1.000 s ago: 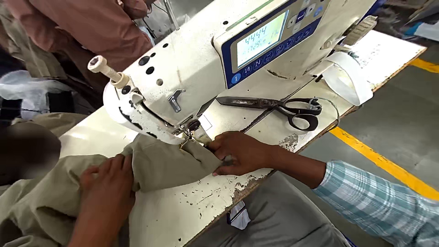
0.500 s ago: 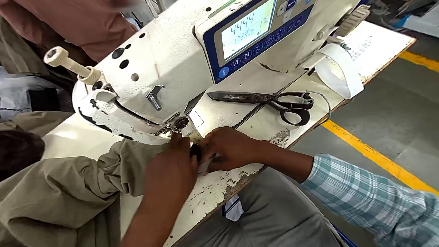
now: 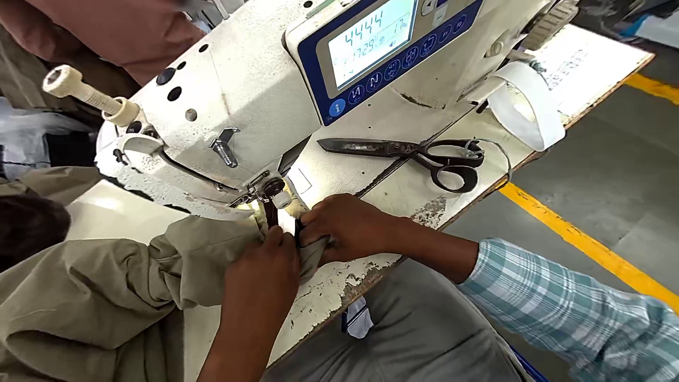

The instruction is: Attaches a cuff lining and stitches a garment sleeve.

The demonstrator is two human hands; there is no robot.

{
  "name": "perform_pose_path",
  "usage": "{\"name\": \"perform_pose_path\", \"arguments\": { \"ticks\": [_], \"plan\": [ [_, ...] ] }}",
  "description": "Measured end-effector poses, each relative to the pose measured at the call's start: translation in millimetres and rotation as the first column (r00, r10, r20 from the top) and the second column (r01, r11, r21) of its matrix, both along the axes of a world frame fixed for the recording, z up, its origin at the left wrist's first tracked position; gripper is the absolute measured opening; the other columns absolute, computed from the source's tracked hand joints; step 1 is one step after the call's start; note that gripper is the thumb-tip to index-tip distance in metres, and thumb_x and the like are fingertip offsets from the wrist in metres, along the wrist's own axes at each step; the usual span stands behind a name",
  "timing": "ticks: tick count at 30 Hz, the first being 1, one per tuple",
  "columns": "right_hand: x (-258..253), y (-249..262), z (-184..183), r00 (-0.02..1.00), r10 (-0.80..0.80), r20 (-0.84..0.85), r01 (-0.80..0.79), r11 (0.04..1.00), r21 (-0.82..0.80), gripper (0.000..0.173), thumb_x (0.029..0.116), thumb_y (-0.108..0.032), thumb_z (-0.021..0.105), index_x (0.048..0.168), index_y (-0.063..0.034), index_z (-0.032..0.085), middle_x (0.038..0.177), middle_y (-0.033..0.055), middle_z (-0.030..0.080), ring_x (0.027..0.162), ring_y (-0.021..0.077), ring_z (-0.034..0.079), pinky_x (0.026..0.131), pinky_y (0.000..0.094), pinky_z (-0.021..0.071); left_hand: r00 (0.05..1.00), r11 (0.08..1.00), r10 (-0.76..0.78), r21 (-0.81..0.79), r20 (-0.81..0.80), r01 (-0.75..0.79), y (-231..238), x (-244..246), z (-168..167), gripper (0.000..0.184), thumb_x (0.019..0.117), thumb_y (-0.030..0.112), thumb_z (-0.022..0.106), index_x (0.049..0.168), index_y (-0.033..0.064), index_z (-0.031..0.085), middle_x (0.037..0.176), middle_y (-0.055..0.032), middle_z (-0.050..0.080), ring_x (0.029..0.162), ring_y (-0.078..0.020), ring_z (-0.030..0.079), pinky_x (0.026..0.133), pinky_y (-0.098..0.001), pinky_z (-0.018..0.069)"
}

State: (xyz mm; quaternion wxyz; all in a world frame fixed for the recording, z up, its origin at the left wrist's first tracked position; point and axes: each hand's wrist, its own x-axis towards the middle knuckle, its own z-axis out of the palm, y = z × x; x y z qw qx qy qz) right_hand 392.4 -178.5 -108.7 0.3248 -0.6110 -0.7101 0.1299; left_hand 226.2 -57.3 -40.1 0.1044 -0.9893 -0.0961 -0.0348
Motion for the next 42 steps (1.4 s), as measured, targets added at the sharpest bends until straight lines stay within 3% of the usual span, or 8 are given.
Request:
{"name": "perform_pose_path", "arguments": {
  "ticks": [2,6,10,18,26,31,36,42],
  "plan": [
    [0,1,0,1.000,0.003,-0.006,-0.003,1.000,0.001,0.023,0.0865,-0.038,0.080,0.101,-0.0201,0.078,0.088,-0.0022,0.067,0.084,0.0151,0.064,0.074,0.0377,0.0511,0.997,0.999,-0.051,-0.021,-0.057,0.050,8,2,3,0.021,0.0931,0.023,0.062,0.081,0.0090,0.074,0.084,-0.0096,0.067,0.061,-0.0300,0.067,0.045,-0.0459,0.0518],
    [0,0,-1,1.000,-0.007,-0.012,0.007,1.000,0.000,0.027,0.0876,-0.045,0.078,0.100,-0.0206,0.077,0.087,-0.0032,0.065,0.083,0.0136,0.063,0.073,0.0369,0.0516,0.986,1.000,0.022,-0.010,-0.165,-0.024,18,9,19,0.031,0.0932,0.039,0.065,0.093,0.0110,0.077,0.127,-0.0122,0.069,0.064,-0.0313,0.070,0.052,-0.0517,0.0557],
    [-1,0,0,1.000,-0.027,-0.014,0.027,0.999,-0.032,0.029,0.0881,-0.048,0.077,0.101,-0.0222,0.078,0.089,-0.0049,0.067,0.086,0.0119,0.063,0.076,0.0366,0.0522,0.970,0.992,0.123,0.034,-0.208,-0.118,20,15,26,0.050,0.0886,0.048,0.070,0.115,0.0055,0.068,0.085,-0.0129,0.070,0.065,-0.0353,0.069,0.052,-0.0524,0.0528],
    [1,-1,2,1.000,0.002,-0.026,-0.003,0.999,-0.039,0.024,0.0881,-0.042,0.078,0.098,-0.0203,0.077,0.090,-0.0024,0.066,0.086,0.0144,0.064,0.076,0.0383,0.0526,0.992,0.996,-0.082,-0.051,-0.094,0.078,20,15,22,0.018,0.0828,0.030,0.071,0.074,0.0144,0.074,0.078,-0.0045,0.065,0.083,-0.0327,0.061,0.081,-0.0552,0.0446],
    [2,0,1,0.999,0.002,-0.033,-0.003,1.000,-0.028,0.026,0.0877,-0.045,0.079,0.099,-0.0215,0.078,0.088,-0.0034,0.066,0.084,0.0132,0.064,0.074,0.0373,0.0527,0.997,0.968,0.058,-0.241,-0.057,-0.070,17,13,24,0.032,0.0750,0.018,0.087,0.105,0.0121,0.077,0.091,-0.0053,0.072,0.089,-0.0320,0.065,0.087,-0.0593,0.0492],
    [2,-1,2,0.999,0.008,-0.034,-0.008,1.000,-0.006,0.025,0.0880,-0.043,0.078,0.093,-0.0190,0.076,0.084,-0.0021,0.063,0.080,0.0146,0.062,0.070,0.0375,0.0506,0.951,0.657,0.298,-0.740,0.082,-0.142,29,-1,7,0.033,0.0706,0.016,0.084,0.098,0.0233,0.067,0.098,0.0084,0.066,0.103,-0.0192,0.057,0.084,-0.0449,0.0441],
    [2,0,1,0.999,0.006,-0.048,-0.006,1.000,0.000,0.029,0.0875,-0.044,0.079,0.083,-0.0167,0.072,0.080,-0.0021,0.059,0.077,0.0139,0.059,0.066,0.0361,0.0481,0.826,0.177,0.553,-0.984,0.105,0.007,23,1,-3,0.043,0.0683,-0.009,0.081,0.071,0.0147,0.045,0.081,-0.0009,0.055,0.076,-0.0117,0.052,0.062,-0.0243,0.0424],
    [1,-2,-1,0.996,0.018,-0.085,-0.016,0.999,0.029,0.030,0.0851,-0.045,0.081,0.091,-0.0167,0.074,0.087,-0.0019,0.062,0.082,0.0136,0.061,0.070,0.0358,0.0499,0.864,0.223,0.484,-0.974,0.141,0.034,27,-4,1,0.011,0.0883,0.021,0.071,0.083,0.0165,0.063,0.090,0.0006,0.063,0.085,-0.0118,0.059,0.070,-0.0237,0.0475]
  ]
}}
